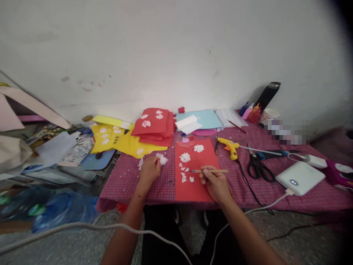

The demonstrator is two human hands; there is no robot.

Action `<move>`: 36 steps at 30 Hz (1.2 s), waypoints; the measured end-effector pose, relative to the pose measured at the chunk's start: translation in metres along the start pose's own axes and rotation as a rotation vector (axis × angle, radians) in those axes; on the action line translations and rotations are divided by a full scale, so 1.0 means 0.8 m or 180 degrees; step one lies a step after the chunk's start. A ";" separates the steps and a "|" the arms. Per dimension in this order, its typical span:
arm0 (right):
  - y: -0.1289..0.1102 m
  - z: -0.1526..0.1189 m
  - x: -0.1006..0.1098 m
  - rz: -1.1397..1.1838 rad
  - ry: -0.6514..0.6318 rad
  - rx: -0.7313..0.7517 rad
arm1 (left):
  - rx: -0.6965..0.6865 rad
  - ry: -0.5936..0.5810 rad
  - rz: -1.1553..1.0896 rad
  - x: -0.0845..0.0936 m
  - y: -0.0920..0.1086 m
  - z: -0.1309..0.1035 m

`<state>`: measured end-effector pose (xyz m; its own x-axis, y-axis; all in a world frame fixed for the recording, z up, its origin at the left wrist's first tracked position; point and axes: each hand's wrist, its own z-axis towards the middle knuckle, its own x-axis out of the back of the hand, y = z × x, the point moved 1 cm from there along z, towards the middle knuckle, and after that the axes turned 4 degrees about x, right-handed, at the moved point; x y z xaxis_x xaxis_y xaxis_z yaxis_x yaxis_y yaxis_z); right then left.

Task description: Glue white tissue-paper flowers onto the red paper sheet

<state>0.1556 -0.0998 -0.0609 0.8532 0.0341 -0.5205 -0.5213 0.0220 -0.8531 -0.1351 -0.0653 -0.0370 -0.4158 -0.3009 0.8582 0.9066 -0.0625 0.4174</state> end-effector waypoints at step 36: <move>0.001 -0.004 -0.003 -0.0798 -0.0401 0.0329 | 0.1989 -0.0983 -0.5172 -0.041 0.129 -0.070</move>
<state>0.1533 -0.1034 -0.0604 0.9500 0.1384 -0.2799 -0.2992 0.1469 -0.9428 -0.0236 -0.1155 -0.0385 -0.8489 -0.1319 -0.5118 -0.5275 0.2735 0.8043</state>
